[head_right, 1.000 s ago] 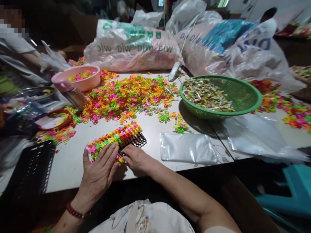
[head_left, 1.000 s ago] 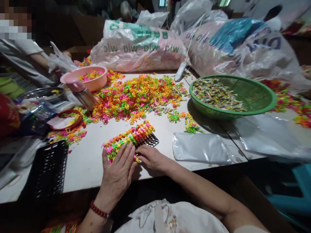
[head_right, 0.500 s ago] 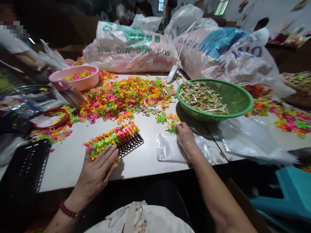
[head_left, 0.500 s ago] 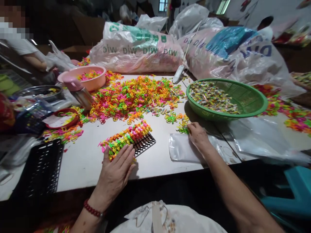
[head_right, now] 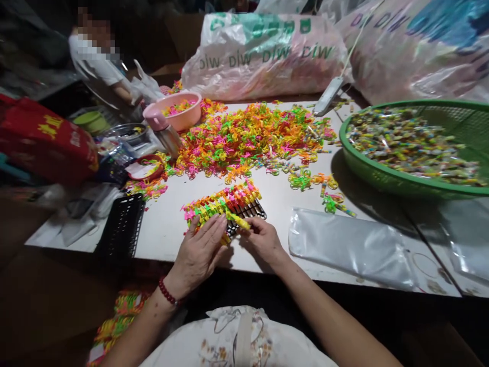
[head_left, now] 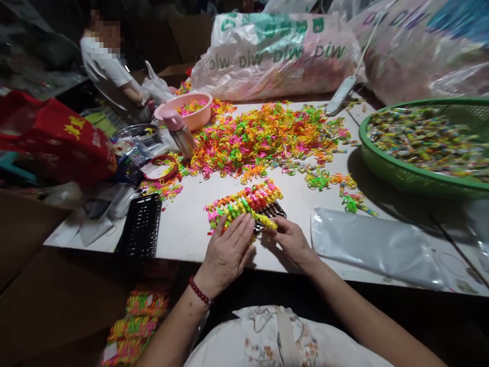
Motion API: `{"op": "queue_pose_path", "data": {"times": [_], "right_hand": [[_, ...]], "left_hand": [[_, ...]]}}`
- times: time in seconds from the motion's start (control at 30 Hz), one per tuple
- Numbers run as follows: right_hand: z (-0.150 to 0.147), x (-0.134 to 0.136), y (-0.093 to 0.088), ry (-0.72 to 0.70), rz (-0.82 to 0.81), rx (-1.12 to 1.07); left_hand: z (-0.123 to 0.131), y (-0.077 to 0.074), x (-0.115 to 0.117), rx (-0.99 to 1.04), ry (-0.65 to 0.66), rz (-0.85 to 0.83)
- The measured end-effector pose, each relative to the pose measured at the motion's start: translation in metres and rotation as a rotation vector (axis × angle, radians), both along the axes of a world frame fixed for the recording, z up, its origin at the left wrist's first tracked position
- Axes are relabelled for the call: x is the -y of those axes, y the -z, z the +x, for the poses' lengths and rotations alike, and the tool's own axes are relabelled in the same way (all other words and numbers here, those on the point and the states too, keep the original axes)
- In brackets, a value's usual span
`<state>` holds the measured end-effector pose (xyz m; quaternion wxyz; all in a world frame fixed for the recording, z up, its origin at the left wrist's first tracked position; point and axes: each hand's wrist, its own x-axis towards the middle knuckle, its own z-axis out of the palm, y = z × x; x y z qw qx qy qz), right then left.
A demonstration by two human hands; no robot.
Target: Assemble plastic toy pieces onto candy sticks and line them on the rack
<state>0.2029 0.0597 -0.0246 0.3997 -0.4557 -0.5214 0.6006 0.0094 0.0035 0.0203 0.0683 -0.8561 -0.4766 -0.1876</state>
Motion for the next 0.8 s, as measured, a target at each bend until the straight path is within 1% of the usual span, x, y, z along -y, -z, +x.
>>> {"op": "queue_pose_path", "data": {"times": [0.03,0.07,0.1,0.2,0.27,0.33,0.4,0.5,0.6,0.7,0.8], "right_hand": [[-0.006,0.001,0.001,-0.02,-0.058,-0.039],[-0.01,0.002,0.002,-0.037,-0.073,-0.05],[-0.013,0.002,0.003,-0.048,-0.041,-0.032],[-0.019,0.0,0.004,-0.086,0.204,0.141],[-0.022,-0.001,0.003,-0.141,0.343,0.264],[-0.025,-0.003,0.002,-0.197,0.441,0.344],[-0.025,-0.005,0.001,-0.239,0.5,0.401],[-0.019,-0.01,-0.001,-0.302,0.511,0.446],[-0.013,-0.015,-0.003,-0.351,0.505,0.444],[-0.013,-0.017,-0.004,-0.397,0.503,0.43],[-0.018,-0.016,0.0,-0.381,0.535,0.401]], "left_hand": [[-0.001,0.0,0.0,0.005,0.0,-0.006],[-0.001,0.001,0.0,0.012,0.003,-0.01],[-0.002,0.001,0.001,0.023,0.007,-0.014],[-0.003,0.002,0.001,0.062,0.019,-0.019],[-0.003,0.002,0.001,0.076,0.022,-0.022],[-0.003,0.001,0.001,0.077,0.022,-0.028],[-0.002,0.001,0.001,0.073,0.023,-0.035],[-0.002,0.0,0.001,0.072,0.028,-0.037],[-0.001,0.0,0.001,0.085,0.025,-0.032],[-0.001,0.001,0.0,0.102,0.036,-0.034],[-0.002,0.002,0.0,0.104,0.047,-0.036]]}}
